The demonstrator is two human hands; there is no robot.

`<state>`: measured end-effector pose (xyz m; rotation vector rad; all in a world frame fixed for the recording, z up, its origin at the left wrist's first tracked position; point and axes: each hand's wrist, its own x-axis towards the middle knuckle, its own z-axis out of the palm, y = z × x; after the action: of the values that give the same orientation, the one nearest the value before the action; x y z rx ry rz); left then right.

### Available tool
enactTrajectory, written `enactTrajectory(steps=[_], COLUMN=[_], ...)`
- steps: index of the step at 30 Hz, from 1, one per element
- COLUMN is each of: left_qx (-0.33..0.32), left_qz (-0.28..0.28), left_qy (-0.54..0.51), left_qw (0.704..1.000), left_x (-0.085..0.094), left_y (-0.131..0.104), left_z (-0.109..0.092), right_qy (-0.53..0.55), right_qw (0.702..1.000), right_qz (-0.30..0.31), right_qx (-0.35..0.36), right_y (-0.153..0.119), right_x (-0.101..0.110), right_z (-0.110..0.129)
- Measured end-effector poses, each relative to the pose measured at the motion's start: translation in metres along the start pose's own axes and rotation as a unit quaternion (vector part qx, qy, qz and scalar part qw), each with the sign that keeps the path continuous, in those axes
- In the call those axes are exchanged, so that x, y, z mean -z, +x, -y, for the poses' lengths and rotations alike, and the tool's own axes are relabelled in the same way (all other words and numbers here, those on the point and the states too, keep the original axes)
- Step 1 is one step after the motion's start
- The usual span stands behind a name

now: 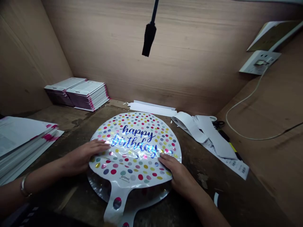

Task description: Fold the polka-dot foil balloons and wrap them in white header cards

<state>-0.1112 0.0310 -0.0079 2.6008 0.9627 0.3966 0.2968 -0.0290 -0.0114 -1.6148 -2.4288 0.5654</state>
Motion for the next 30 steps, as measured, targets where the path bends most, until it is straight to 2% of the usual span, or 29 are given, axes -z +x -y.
enactTrajectory(steps=[3,6,8,10,12,13,16,20,21,24,26,27,30], left_qx=[0.017,0.049,0.124,0.23,0.293,0.293,0.226,0.201,0.182,0.072,0.034,0.041,0.115], left_qz=[-0.002,0.001,-0.023,-0.076,-0.133,-0.154,-0.198,-0.251,-0.243,-0.183,-0.166,-0.169,-0.173], left_qy=[-0.017,-0.061,-0.104,-0.134,-0.132,-0.121,-0.08,-0.076,-0.073,-0.012,0.037,0.053,0.059], left_qw=[1.0,0.997,0.987,0.961,0.938,0.936,0.95,0.944,0.95,0.98,0.985,0.983,0.976], left_x=[0.009,0.014,0.014,0.011,0.008,0.007,0.004,0.008,0.008,0.006,0.001,0.0,-0.004], left_y=[-0.005,0.004,0.016,0.03,0.042,0.045,0.045,0.02,0.011,-0.016,-0.029,-0.033,-0.034], left_z=[0.023,0.038,0.045,0.051,0.056,0.058,0.057,0.052,0.051,0.049,0.047,0.045,0.039], right_qy=[0.02,0.077,0.154,0.222,0.25,0.252,0.243,0.211,0.196,0.131,0.098,0.088,0.072], right_qw=[1.0,0.995,0.98,0.957,0.945,0.944,0.95,0.969,0.974,0.988,0.992,0.993,0.994], right_qz=[-0.023,-0.047,-0.053,-0.051,-0.053,-0.053,-0.042,-0.031,-0.033,-0.047,-0.055,-0.059,-0.074], right_qx=[0.002,-0.046,-0.115,-0.177,-0.206,-0.207,-0.192,-0.126,-0.106,-0.069,-0.056,-0.049,-0.03], right_y=[0.002,0.012,0.023,0.036,0.046,0.049,0.048,0.03,0.025,0.012,0.005,0.003,-0.002], right_x=[0.005,0.015,0.022,0.026,0.028,0.029,0.032,0.033,0.031,0.02,0.011,0.007,-0.001], right_z=[-0.005,-0.008,-0.013,-0.021,-0.027,-0.03,-0.029,-0.025,-0.026,-0.036,-0.045,-0.048,-0.056])
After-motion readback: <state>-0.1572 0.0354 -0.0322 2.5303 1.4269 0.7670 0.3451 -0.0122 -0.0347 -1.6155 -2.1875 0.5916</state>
